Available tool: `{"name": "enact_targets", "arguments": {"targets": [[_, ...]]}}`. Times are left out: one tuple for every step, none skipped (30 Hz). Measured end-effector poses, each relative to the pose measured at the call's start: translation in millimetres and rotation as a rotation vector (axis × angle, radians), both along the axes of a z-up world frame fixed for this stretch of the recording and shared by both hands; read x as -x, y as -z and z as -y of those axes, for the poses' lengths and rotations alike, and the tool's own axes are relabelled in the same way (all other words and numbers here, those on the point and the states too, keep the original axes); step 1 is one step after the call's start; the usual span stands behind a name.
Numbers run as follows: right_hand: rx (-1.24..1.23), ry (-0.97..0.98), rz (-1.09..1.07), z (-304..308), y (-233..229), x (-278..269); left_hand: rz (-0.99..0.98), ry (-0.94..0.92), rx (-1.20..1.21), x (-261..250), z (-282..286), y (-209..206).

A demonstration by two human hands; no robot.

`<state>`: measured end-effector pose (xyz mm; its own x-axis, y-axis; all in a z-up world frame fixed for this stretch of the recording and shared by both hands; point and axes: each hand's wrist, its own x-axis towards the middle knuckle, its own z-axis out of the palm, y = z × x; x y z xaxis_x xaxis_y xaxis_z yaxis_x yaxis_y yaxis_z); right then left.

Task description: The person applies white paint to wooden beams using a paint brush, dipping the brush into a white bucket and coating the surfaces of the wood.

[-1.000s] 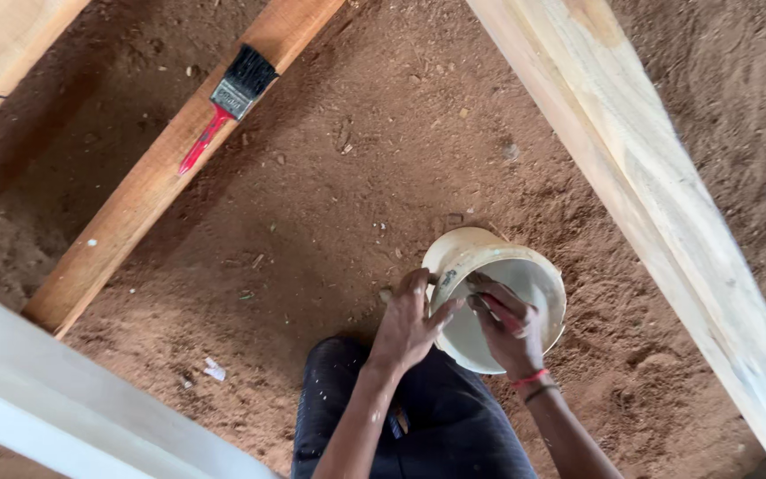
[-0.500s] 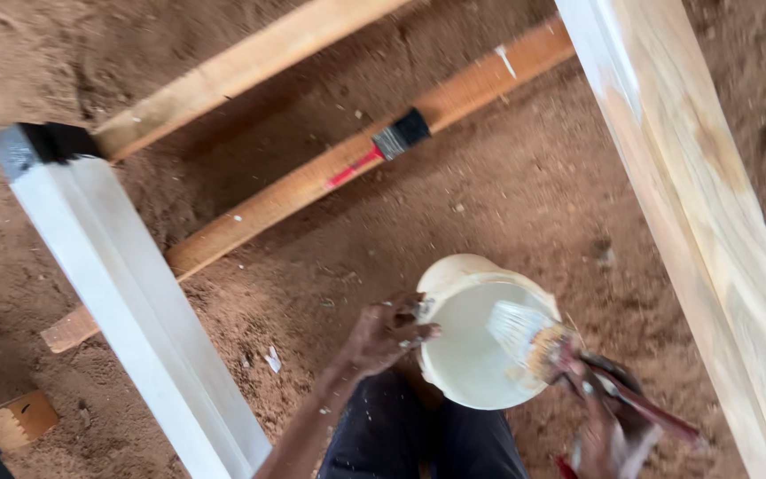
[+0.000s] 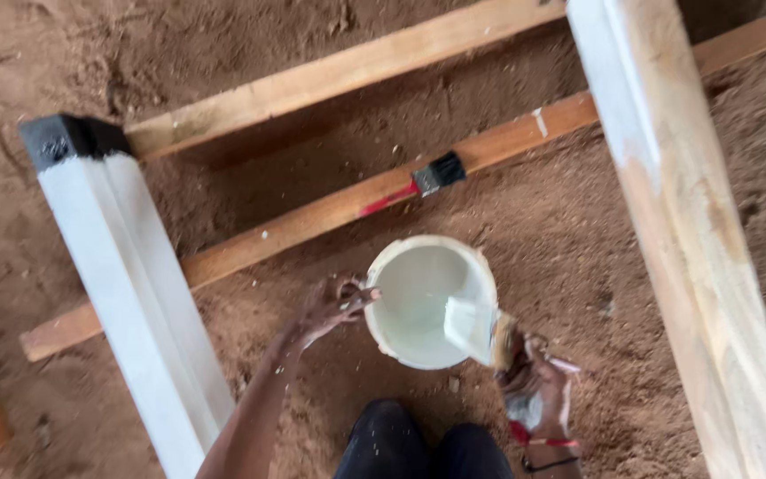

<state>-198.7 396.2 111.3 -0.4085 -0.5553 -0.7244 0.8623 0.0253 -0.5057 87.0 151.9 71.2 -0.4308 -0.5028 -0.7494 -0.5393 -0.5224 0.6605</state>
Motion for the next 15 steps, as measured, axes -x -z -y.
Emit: {"name": "enact_targets", "arguments": {"targets": [[-0.003, 0.011, -0.014, -1, 1, -5, -0.177, -0.036, 0.131, -7, 3, 6], [-0.046, 0.017, 0.080, -2, 5, -7, -0.355, -0.075, 0.261, -12, 6, 11], [-0.082, 0.039, 0.167, -2, 12, -9, -0.545, -0.100, 0.387, -7, 15, 16], [-0.113, 0.060, 0.255, -6, 17, -10, -0.354, -0.132, 0.411, -2, 23, 18], [-0.106, 0.115, 0.231, -9, 21, -10, -0.171, -0.162, 0.436, 4, 33, 19], [-0.098, 0.169, 0.206, -12, 26, -12, 0.013, -0.192, 0.459, 15, 43, 23], [-0.083, 0.212, 0.184, -11, 31, -7, 0.020, -0.145, 0.597, 27, 55, 30], [-0.016, 0.258, 0.163, -10, 34, 1, 0.026, -0.101, 0.737, 35, 66, 40], [0.051, 0.295, 0.149, -7, 35, 11, 0.041, -0.065, 0.878, 38, 78, 52], [0.118, 0.331, 0.135, 0, 36, 23, 0.147, 0.002, 1.082, 47, 93, 70], [0.166, 0.346, 0.046, 8, 34, 40, 0.261, 0.069, 1.277, 58, 105, 90], [0.212, 0.362, -0.043, 19, 31, 64, 0.380, 0.134, 1.470, 66, 116, 108], [0.251, 0.378, -0.131, 32, 25, 84, 0.370, 0.138, 1.449, 68, 122, 121], [0.229, 0.427, -0.157, 44, 15, 109, 0.360, 0.143, 1.428, 71, 129, 129], [0.212, 0.473, -0.180, 59, 4, 134, 0.354, 0.146, 1.411, 77, 135, 133]]}}
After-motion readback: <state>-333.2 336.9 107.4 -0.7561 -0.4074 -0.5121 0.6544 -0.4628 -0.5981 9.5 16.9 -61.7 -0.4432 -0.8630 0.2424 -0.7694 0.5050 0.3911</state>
